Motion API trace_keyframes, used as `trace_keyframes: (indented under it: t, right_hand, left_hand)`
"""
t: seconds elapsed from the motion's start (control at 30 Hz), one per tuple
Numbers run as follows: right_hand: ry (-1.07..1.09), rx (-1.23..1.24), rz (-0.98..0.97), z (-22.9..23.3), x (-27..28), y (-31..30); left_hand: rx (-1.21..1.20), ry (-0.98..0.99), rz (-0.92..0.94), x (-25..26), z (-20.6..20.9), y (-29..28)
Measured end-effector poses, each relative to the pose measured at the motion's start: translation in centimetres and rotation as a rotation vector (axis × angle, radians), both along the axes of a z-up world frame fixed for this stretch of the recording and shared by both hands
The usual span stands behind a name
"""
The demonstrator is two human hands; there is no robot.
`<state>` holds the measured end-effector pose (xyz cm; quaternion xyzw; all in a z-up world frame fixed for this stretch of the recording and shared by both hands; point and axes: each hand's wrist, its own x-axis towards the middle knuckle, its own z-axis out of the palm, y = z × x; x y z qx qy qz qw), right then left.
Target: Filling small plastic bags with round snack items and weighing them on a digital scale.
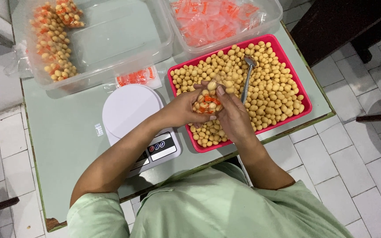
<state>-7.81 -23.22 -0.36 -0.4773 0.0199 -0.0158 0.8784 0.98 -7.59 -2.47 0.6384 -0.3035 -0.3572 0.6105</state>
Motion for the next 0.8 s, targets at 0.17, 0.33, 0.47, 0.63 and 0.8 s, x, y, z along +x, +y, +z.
trace_keyframes:
  t: [0.17,0.33,0.47,0.63,0.8]
  right_hand:
    - [0.041,-0.046,0.047,0.3,0.8,-0.9]
    - [0.071,-0.050,0.072,0.4,1.5,-1.5]
    - [-0.280,-0.147,0.111,1.3,2.1,-1.4]
    - [-0.612,-0.503,0.148,5.1,1.9,-0.3]
    - [-0.920,-1.067,0.285,8.4,2.6,2.2]
  left_hand:
    - [0.022,-0.030,-0.025,0.2,1.0,0.2]
    - [0.013,-0.016,-0.013,0.1,0.6,0.9]
    - [-0.105,0.004,0.042,0.0,0.5,2.1]
    - [-0.280,-0.152,0.162,-0.5,1.6,5.2]
    - [-0.309,-0.382,0.267,-1.3,1.2,9.0]
